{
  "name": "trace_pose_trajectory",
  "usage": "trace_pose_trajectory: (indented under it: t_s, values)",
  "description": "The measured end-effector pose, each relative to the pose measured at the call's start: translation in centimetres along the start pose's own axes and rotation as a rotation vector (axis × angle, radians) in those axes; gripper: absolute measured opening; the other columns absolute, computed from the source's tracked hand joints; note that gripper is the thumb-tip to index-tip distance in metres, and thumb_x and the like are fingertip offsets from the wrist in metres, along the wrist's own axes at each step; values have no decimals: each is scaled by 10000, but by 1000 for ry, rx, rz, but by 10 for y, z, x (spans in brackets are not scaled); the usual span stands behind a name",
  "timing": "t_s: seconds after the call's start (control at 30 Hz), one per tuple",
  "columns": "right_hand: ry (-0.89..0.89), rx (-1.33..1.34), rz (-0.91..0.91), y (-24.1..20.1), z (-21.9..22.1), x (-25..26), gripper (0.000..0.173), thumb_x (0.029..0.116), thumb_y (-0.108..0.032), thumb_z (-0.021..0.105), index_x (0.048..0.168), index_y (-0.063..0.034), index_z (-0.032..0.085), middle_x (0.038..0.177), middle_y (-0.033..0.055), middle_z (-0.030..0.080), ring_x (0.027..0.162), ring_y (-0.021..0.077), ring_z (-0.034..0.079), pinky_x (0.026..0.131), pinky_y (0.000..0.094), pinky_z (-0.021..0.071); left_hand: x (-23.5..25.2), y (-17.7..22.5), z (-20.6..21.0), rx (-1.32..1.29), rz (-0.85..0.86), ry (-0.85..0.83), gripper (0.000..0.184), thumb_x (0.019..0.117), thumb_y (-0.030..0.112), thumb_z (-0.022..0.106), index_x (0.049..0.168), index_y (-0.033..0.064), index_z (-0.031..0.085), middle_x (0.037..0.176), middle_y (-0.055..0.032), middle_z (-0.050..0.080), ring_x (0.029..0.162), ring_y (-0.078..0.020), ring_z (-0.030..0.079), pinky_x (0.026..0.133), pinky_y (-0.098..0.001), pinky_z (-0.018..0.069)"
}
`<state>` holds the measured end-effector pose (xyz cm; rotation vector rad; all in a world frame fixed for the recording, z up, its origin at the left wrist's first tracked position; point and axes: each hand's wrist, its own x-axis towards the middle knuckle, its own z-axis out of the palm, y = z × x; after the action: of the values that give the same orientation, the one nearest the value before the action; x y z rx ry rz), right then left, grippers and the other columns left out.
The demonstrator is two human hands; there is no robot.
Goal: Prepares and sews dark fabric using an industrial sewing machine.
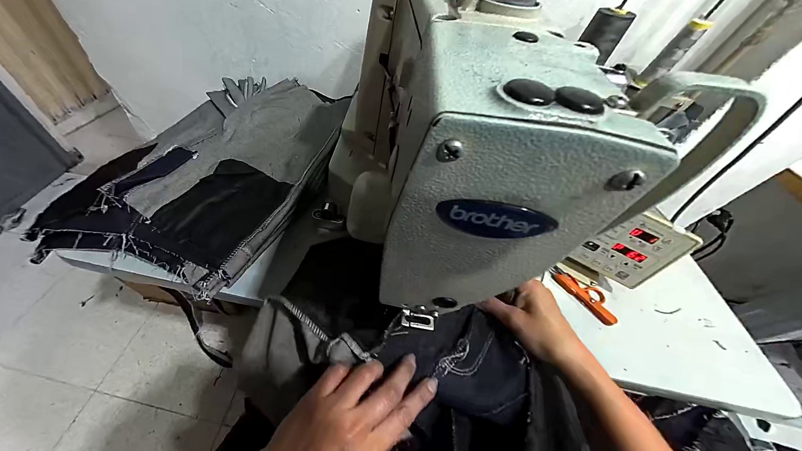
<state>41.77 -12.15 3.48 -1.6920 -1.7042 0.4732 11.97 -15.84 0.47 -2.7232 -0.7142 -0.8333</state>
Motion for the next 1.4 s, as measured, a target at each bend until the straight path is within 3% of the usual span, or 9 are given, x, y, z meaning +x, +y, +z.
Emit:
trace_pose_trajectory:
  t_s: [0.07,0.17,0.3,0.4,0.47,0.6,0.73,0.87,1.4]
  values:
    - [64,27,26,-9,-1,3,161,897,-121,761,1012,-18,717,828,127,697,789,248,676,733,531,522,0,-5,10,2,-20,70,340,1045,393,526,1358,335,646,1315,-3,686,927,-219,664,746,-390,493]
    - [21,-17,-5,-31,8,45,205,913,-76,726,1075,45,694,966,215,695,929,333,664,846,566,498,3,-8,19,65,-74,155,366,1047,421,503,1291,251,717,1192,-9,740,810,-226,633,724,-395,458]
    - [-460,-436,57,-16,41,105,409,1052,-233,550,1293,93,605,1336,314,595,1273,464,558,1078,615,383,5,1,16,164,-162,176,432,1035,442,494,1238,159,748,1099,-37,751,768,-234,598,702,-388,425]
    - [-581,-494,53,-12,45,107,422,1051,-284,555,1273,67,631,1304,301,617,1235,462,582,1040,628,411,-3,2,15,121,-177,188,400,1023,409,535,1285,170,719,860,-41,702,685,-235,548,667,-382,407]
    - [-557,-425,-4,-5,40,98,381,1019,-307,601,1141,41,696,1153,268,679,1100,432,643,939,628,462,-16,-4,18,64,-155,151,369,1022,322,543,1374,299,653,684,-16,568,621,-231,518,641,-380,410]
    - [-231,-265,-199,7,40,79,270,931,-210,692,1055,29,717,1059,225,710,1039,378,669,936,585,485,-17,7,-3,86,-205,121,340,1016,242,568,1324,370,632,1025,-26,618,939,-218,561,881,-357,408]
    - [32,20,-331,11,40,94,141,936,-112,651,961,17,704,875,137,696,840,227,681,795,424,548,-8,10,5,19,-50,4,408,1044,52,462,1387,203,624,1385,24,659,1347,-161,546,1124,-380,379]
    - [25,-48,-352,8,38,103,159,943,-140,651,947,5,717,862,149,714,822,277,703,774,484,553,-6,2,2,-66,-72,28,369,1023,30,495,1310,158,688,1303,20,707,1255,-155,601,1038,-303,437]
    - [-62,-115,-483,20,29,105,77,849,-112,729,864,-37,719,771,110,699,728,261,697,668,487,552,-8,-13,-18,-363,-58,-67,312,1019,18,515,1248,85,716,1279,-65,718,1300,-216,592,1120,-329,408]
